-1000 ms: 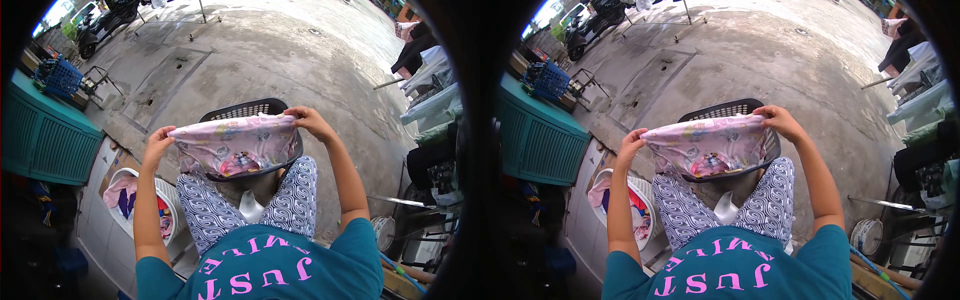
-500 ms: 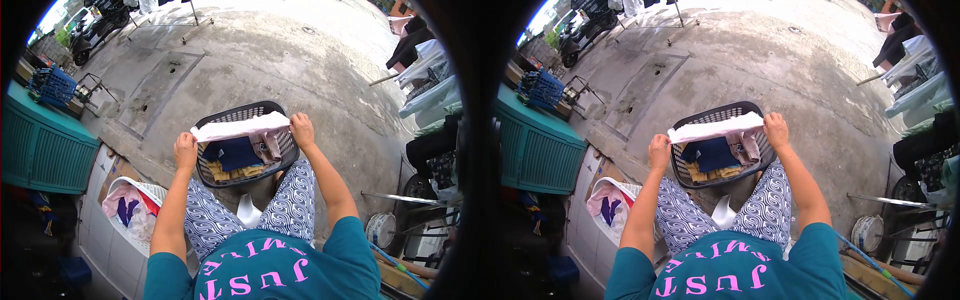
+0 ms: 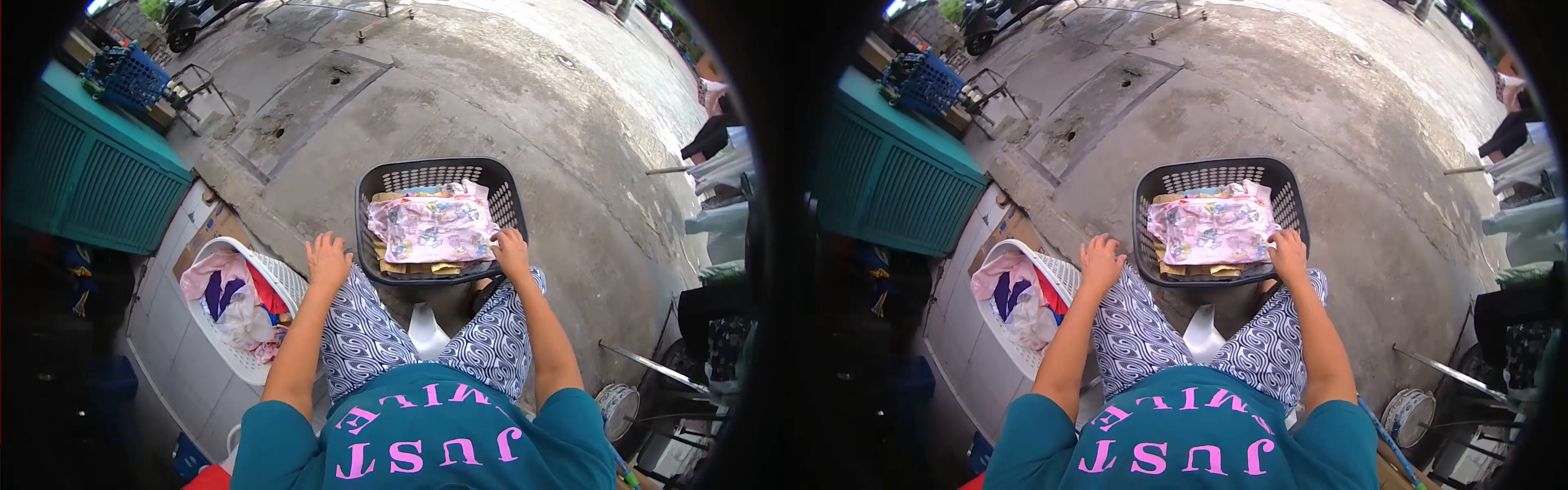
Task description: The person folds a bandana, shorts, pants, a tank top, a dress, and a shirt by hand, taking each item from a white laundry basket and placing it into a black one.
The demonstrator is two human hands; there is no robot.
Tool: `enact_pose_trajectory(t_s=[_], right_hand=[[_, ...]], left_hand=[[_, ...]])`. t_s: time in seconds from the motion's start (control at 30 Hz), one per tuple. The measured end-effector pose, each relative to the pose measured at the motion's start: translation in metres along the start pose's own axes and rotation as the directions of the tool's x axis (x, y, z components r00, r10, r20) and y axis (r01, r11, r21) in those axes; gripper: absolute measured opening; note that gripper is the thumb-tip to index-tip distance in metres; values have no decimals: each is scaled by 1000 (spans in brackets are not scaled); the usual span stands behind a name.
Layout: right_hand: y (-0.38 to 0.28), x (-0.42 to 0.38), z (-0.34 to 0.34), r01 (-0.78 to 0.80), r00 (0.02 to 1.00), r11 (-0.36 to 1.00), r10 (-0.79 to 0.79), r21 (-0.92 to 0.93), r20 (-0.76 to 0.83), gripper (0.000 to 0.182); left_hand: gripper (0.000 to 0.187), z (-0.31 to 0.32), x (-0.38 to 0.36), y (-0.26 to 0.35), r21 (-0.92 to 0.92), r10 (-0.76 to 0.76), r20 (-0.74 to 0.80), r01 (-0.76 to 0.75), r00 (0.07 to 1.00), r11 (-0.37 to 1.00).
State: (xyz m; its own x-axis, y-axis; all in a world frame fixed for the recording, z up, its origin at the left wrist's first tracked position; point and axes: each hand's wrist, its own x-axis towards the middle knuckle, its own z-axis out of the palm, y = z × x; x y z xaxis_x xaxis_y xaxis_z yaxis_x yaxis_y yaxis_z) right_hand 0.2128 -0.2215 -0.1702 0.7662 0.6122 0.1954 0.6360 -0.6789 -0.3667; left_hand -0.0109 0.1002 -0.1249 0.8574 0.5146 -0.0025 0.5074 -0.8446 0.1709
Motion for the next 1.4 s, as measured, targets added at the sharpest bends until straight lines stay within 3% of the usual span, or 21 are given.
enact_pose_trajectory(t_s=[0.07,0.13,0.2,0.27,0.33,0.4,0.43,0.47,0.53,0.6,0.67,0.8,0.87,0.9,0.97,1.0,1.07,1.1,1.17,1.27,1.4], right_hand=[[-18,-2,10,42,998,997,-44,57,49,18],[-34,-10,29,55,981,990,-78,130,175,15],[-43,-25,56,-9,928,964,-91,264,362,22],[-73,-43,56,67,842,998,-58,2,536,32],[-80,-51,64,103,901,995,-88,-13,425,30],[-78,-48,61,65,886,997,-75,39,457,32],[-80,-46,58,32,900,997,-61,73,431,25],[-81,-46,55,49,899,996,-75,71,431,25],[-78,-48,52,52,935,984,-109,170,339,12],[-79,-52,49,158,955,962,-207,223,212,11],[-83,-55,44,159,958,957,-209,243,196,11],[-87,-57,37,108,961,958,-169,267,218,12],[-88,-55,31,57,962,959,-127,279,242,15],[-88,-54,28,81,963,958,-146,274,225,14],[-93,-48,23,84,967,953,-149,292,208,13],[-94,-44,21,85,966,952,-150,294,209,13],[-92,-34,21,67,980,934,-129,351,154,11],[-93,-29,22,9,986,906,-79,424,150,12],[-100,-15,24,-29,992,861,-40,508,123,14],[-119,8,26,-107,991,734,23,670,133,17],[-174,32,10,-52,990,609,-71,792,119,18]], left_hand=[[38,-16,-22,3,-209,-278,133,301,951,930],[46,5,-45,-16,-473,-239,-70,178,969,863],[49,13,-65,-22,-562,-271,-175,129,946,817],[50,14,-81,-26,-727,-366,-164,139,916,673],[43,15,-93,-42,-795,-457,-26,259,889,548],[35,38,-101,-71,-808,-550,-50,289,834,513],[30,49,-107,-88,-769,-594,-142,290,792,569],[32,61,-112,-106,-679,-654,-286,333,701,654],[39,90,-121,-148,-628,-829,-280,561,484,539],[41,97,-130,-176,-580,-940,-132,745,314,330],[45,76,-135,-192,-480,-951,139,859,276,180],[47,105,-143,-238,-258,-922,187,923,339,287],[43,160,-150,-283,-152,-844,262,884,468,442],[43,155,-153,-288,-157,-841,263,882,472,445],[37,130,-155,-295,-696,-890,225,704,397,138],[37,110,-154,-290,-696,-891,224,705,396,138],[21,58,-147,-276,-877,-904,82,461,420,135],[21,39,-146,-275,-875,-904,77,463,421,141],[12,2,-142,-275,-948,-756,13,248,655,198],[19,-77,-137,-259,-997,-638,-77,-38,767,74],[21,-193,-140,-221,-975,-519,-221,-185,826,122]])
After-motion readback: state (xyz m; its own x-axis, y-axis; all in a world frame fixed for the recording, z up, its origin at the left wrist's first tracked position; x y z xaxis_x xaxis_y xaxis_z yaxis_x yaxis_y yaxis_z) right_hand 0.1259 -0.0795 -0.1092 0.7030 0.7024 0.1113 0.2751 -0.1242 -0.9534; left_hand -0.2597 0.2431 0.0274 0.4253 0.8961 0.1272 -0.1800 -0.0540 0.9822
